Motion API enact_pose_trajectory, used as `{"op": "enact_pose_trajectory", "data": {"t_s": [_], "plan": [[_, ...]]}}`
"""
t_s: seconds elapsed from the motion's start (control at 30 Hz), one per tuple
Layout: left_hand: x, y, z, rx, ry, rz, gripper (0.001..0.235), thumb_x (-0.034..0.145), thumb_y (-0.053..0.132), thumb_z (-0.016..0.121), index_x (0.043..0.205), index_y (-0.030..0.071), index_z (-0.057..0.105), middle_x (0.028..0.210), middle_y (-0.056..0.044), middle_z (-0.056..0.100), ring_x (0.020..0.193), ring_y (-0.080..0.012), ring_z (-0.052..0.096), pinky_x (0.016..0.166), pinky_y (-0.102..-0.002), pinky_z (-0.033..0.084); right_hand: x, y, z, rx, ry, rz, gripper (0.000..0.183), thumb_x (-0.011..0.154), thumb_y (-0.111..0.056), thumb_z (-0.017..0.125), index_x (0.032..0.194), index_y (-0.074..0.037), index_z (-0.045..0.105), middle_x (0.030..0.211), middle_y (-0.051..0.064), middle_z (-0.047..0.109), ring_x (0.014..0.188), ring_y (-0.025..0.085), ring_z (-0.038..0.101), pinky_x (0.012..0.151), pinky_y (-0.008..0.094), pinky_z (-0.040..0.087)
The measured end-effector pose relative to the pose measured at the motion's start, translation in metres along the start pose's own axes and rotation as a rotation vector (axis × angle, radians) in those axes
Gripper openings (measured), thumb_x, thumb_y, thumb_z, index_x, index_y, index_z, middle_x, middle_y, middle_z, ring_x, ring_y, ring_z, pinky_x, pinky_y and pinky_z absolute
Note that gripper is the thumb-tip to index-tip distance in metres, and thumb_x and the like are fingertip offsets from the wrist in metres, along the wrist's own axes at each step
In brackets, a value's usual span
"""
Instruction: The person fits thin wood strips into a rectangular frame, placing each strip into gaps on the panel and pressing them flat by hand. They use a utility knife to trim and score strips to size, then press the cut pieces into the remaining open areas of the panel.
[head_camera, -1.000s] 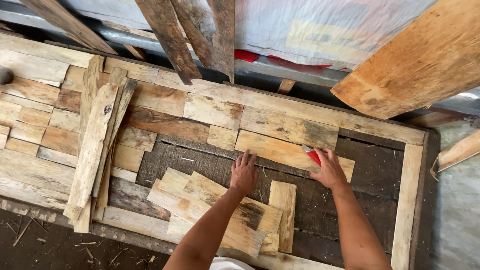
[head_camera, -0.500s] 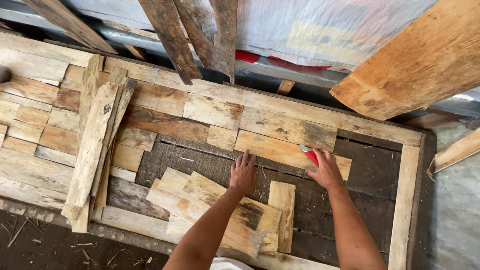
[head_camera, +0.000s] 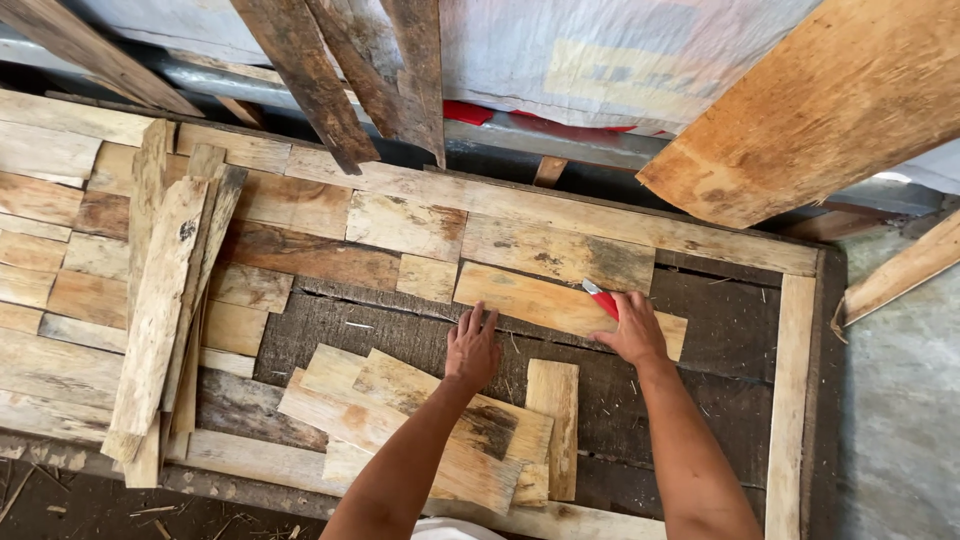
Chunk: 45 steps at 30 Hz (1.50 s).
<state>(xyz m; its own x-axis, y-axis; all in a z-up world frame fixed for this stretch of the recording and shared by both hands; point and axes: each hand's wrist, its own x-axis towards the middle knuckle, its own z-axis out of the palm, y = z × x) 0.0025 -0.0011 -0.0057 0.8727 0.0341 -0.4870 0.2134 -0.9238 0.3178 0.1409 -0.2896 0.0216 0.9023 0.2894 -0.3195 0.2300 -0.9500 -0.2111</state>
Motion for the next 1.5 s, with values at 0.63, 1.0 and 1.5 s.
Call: {"op": "enact_pose_trajectory", "data": {"t_s": [0.63,1.0,1.5], "plan": [[-0.023,0.004,0.014,-0.474,0.369,0.013,0.027,0.102,0.035,0.057,0.107,0.009,0.061,0.103,-0.010,0.063,0.096,-0.0251,0.060,0.087,-0.047,0.049,-0.014,0.019,-0.031,0.546,-0.359,0.242,0.042,0.091,-0.035,0.074,0.123,-0.009,0.065,0.108,0.015,0.073,0.099,0.028,0.068,0.089,0.045,0.055],[-0.012,-0.001,0.021,-0.936,0.273,0.028,0.036,0.098,0.019,0.053,0.131,0.008,0.064,0.091,-0.020,0.077,0.077,-0.0295,0.075,0.071,-0.046,0.061,-0.073,-0.070,0.051,1.269,-0.401,0.264,0.023,0.092,-0.031,0.072,0.100,-0.010,0.065,0.084,0.002,0.069,0.075,0.013,0.060,0.067,0.028,0.048],[-0.002,-0.008,-0.043,-0.123,0.118,0.109,0.048,0.103,0.009,0.047,0.136,0.037,0.065,0.129,-0.003,0.069,0.115,-0.0197,0.061,0.116,-0.048,0.033,-0.082,-0.122,-0.006,0.286,0.085,-0.210,0.105,0.063,-0.044,0.095,0.147,-0.010,0.043,0.132,0.020,0.061,0.116,0.034,0.062,0.097,0.048,0.052]]}}
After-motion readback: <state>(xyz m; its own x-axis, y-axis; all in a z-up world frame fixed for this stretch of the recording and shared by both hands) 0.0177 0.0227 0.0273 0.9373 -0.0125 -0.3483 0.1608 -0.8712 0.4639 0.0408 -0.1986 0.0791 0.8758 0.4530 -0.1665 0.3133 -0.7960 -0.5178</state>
